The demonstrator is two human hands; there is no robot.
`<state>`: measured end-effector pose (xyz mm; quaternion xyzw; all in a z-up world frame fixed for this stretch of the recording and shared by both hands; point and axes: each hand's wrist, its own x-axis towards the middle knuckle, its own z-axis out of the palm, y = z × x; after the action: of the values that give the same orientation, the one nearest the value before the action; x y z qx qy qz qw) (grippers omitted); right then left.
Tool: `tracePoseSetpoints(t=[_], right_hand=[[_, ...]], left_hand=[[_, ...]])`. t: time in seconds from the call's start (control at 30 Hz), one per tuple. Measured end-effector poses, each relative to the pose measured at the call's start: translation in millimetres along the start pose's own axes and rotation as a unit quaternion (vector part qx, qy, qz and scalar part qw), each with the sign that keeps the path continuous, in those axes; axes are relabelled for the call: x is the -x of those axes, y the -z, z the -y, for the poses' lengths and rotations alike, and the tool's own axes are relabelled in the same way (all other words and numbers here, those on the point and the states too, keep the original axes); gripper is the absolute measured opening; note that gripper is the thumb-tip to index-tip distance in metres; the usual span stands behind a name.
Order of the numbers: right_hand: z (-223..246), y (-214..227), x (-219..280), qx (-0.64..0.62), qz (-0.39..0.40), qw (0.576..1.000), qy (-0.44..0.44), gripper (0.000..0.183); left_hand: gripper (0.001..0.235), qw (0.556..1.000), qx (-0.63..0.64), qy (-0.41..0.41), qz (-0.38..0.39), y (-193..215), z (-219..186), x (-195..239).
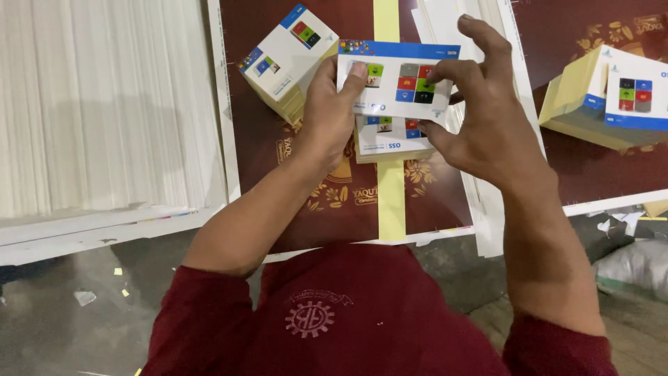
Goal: Bundling small printed cardstock labels using paper strips and stacking them on a workbench.
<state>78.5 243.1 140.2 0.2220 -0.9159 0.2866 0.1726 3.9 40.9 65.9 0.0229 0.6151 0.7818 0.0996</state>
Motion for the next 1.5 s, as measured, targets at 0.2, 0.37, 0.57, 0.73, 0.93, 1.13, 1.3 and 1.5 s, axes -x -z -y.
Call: tracePoseSetpoints(t=[0.2,0.37,0.57,0.73,0.93,1.13,1.3,1.5], right_hand=[[-3.1,10.3,4.2,0.086,0.061,0.994,-0.005,0.063],[-28.9,11.9,7.8,0.028,0.094,0.995,0.018,0.065],[-60.4,5.4,13.1,-0.022,0.150,0.988,0.005,0.069],[-57.9,1.4,10.3,-0.002,0.171,0.985,-0.037,0.069],[-69.7,-3.0,10.7,-0.027,0.185,0.981,-0.042,0.068],[-80.9,-11.4,10.1,-0.009,0.191,0.981,-0.034,0.069],[-79.6,-14.1,10.8,-0.051,0.203,0.975,-0.079,0.068],[-84.2,-14.8,13.0,-0.058,0.201,0.975,-0.072,0.075]], left_hand=[[0.045,0.998,-0.013,-0.056,0.014,-7.6,-3.6,9.6],[0.040,0.998,0.023,-0.034,0.051,3.4,5.0,8.4],[0.039,0.987,-0.131,-0.018,0.089,19.4,15.1,4.6],[0.054,0.967,-0.241,-0.070,0.045,19.4,3.6,8.0],[0.050,0.951,-0.282,-0.117,0.054,20.9,14.1,5.9],[0.053,0.937,-0.317,-0.130,0.060,24.9,18.6,8.2],[0.056,0.917,-0.360,-0.167,0.029,26.5,18.6,10.2],[0.075,0.906,-0.411,-0.070,0.079,31.2,5.2,7.5]])
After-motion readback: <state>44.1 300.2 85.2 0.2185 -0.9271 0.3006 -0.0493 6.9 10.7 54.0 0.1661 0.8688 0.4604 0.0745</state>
